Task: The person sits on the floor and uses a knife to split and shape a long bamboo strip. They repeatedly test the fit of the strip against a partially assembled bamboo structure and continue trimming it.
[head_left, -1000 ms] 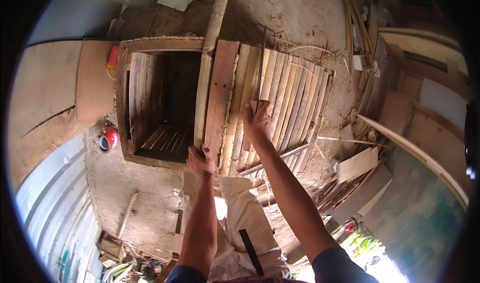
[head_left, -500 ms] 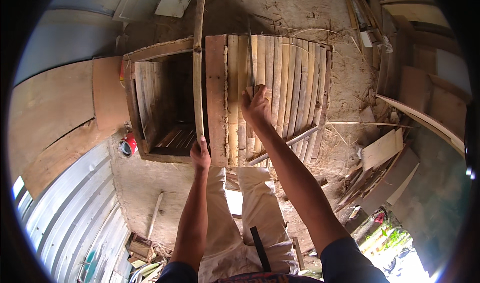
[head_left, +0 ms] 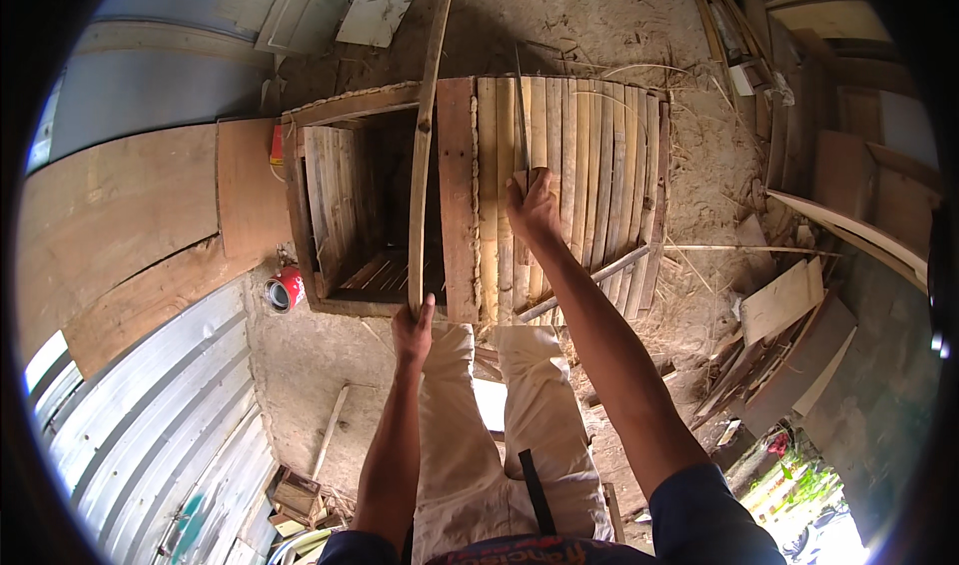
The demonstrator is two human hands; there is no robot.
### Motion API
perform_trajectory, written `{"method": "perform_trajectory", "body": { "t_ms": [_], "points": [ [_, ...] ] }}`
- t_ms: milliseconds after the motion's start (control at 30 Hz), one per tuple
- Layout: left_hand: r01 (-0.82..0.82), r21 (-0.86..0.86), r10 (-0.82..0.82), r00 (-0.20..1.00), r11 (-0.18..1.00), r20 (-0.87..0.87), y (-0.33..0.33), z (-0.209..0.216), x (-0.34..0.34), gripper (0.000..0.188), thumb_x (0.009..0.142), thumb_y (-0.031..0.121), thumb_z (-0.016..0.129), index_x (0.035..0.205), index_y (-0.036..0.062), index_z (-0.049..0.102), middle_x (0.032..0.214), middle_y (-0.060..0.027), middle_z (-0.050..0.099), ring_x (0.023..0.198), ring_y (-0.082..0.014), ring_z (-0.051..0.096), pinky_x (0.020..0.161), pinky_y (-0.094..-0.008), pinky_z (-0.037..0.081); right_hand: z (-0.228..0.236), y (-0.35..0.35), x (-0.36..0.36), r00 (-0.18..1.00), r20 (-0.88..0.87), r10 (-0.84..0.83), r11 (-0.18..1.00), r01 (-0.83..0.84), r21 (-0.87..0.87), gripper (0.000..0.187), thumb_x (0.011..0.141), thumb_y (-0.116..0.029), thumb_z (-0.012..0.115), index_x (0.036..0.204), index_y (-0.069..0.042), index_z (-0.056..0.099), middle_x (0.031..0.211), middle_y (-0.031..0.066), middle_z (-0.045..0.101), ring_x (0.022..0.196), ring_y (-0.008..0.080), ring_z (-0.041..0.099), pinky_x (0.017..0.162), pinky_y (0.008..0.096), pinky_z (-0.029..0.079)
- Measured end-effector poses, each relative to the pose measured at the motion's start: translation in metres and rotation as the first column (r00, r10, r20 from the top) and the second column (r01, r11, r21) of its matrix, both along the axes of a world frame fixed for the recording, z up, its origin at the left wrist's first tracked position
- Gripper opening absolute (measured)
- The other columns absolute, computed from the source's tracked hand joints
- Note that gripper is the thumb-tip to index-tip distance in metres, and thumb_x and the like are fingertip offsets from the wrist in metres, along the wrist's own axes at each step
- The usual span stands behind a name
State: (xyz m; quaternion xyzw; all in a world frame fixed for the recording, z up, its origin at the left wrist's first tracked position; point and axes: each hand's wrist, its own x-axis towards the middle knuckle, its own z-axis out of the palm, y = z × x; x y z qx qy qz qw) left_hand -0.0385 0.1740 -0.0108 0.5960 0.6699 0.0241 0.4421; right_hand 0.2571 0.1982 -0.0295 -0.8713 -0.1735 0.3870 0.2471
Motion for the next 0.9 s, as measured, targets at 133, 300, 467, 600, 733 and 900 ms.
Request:
{"method": "perform_trajectory", "body": {
  "t_ms": [133, 300, 467, 600, 733, 900],
  "points": [
    [0.007, 0.14, 0.016, 0.987, 0.99, -0.159, -0.014, 0.016, -0.014, 0.058, 0.084, 0.053, 0.072, 0.077, -0.0028, 0.057, 0.068, -0.024, 0.061, 0.061, -0.0397, 0.061, 0.057, -0.0468, 0.046, 0.003, -0.002, -0.002, 1.0, 0.025, 0.001, 0.999, -0.002, 0.048, 0.052, 0.096, -0.04, 0.053, 0.125, -0.002, 0.032, 0.084, 0.0305, 0.065, 0.074, 0.0452, 0.068, 0.061, 0.0525, 0.055],
    [-0.026, 0.148, 0.044, 0.992, 0.989, -0.117, -0.009, 0.008, -0.017, 0.054, 0.091, 0.052, 0.064, 0.084, -0.0013, 0.057, 0.072, -0.0246, 0.063, 0.066, -0.0432, 0.063, 0.059, -0.0491, 0.047, -0.014, -0.008, -0.007, 0.994, 0.086, -0.062, 0.963, 0.037, 0.266, 0.043, 0.094, -0.035, 0.056, 0.12, -0.007, 0.035, 0.083, 0.0291, 0.065, 0.072, 0.0461, 0.067, 0.061, 0.0513, 0.053],
    [-0.074, 0.287, 0.072, 0.997, 0.955, 0.016, 0.005, -0.024, 0.016, 0.05, 0.095, 0.049, 0.06, 0.094, -0.001, 0.06, 0.075, -0.0236, 0.062, 0.066, -0.0378, 0.061, 0.061, -0.0458, 0.048, -0.036, -0.011, -0.008, 0.993, 0.069, -0.098, 0.958, 0.075, 0.276, 0.045, 0.094, -0.035, 0.058, 0.12, -0.006, 0.035, 0.091, 0.0306, 0.066, 0.079, 0.0475, 0.067, 0.066, 0.0531, 0.054],
    [-0.11, 0.298, 0.078, 0.99, 0.948, 0.118, 0.033, -0.051, 0.053, 0.047, 0.095, 0.047, 0.06, 0.093, 0.0002, 0.059, 0.078, -0.0254, 0.064, 0.071, -0.043, 0.064, 0.061, -0.0459, 0.049, -0.044, -0.012, -0.007, 0.991, 0.083, -0.106, 0.979, 0.089, 0.181, 0.053, 0.094, -0.042, 0.057, 0.124, -0.004, 0.037, 0.098, 0.032, 0.066, 0.092, 0.0501, 0.065, 0.076, 0.0569, 0.052],
    [-0.176, 0.228, 0.121, 0.964, 0.958, 0.238, 0.034, -0.059, 0.065, 0.046, 0.096, 0.046, 0.06, 0.091, 0.0001, 0.056, 0.078, -0.0249, 0.062, 0.071, -0.0443, 0.062, 0.061, -0.0451, 0.049, -0.044, -0.013, -0.009, 0.989, 0.103, -0.104, 0.988, 0.091, 0.124, 0.057, 0.093, -0.046, 0.057, 0.126, -0.003, 0.038, 0.101, 0.0324, 0.066, 0.096, 0.0517, 0.063, 0.081, 0.0585, 0.05],
    [-0.055, 0.288, -0.048, 0.94, 0.956, 0.337, 0.017, -0.089, 0.051, 0.041, 0.097, 0.04, 0.058, 0.103, 0.0003, 0.056, 0.085, -0.0292, 0.059, 0.077, -0.0437, 0.059, 0.067, -0.0446, 0.049, -0.048, -0.015, -0.011, 0.977, -0.027, -0.211, 0.945, 0.211, 0.249, 0.049, 0.094, -0.041, 0.058, 0.12, -0.004, 0.04, 0.09, 0.0256, 0.068, 0.076, 0.0383, 0.071, 0.069, 0.0498, 0.055]
  ]
}}
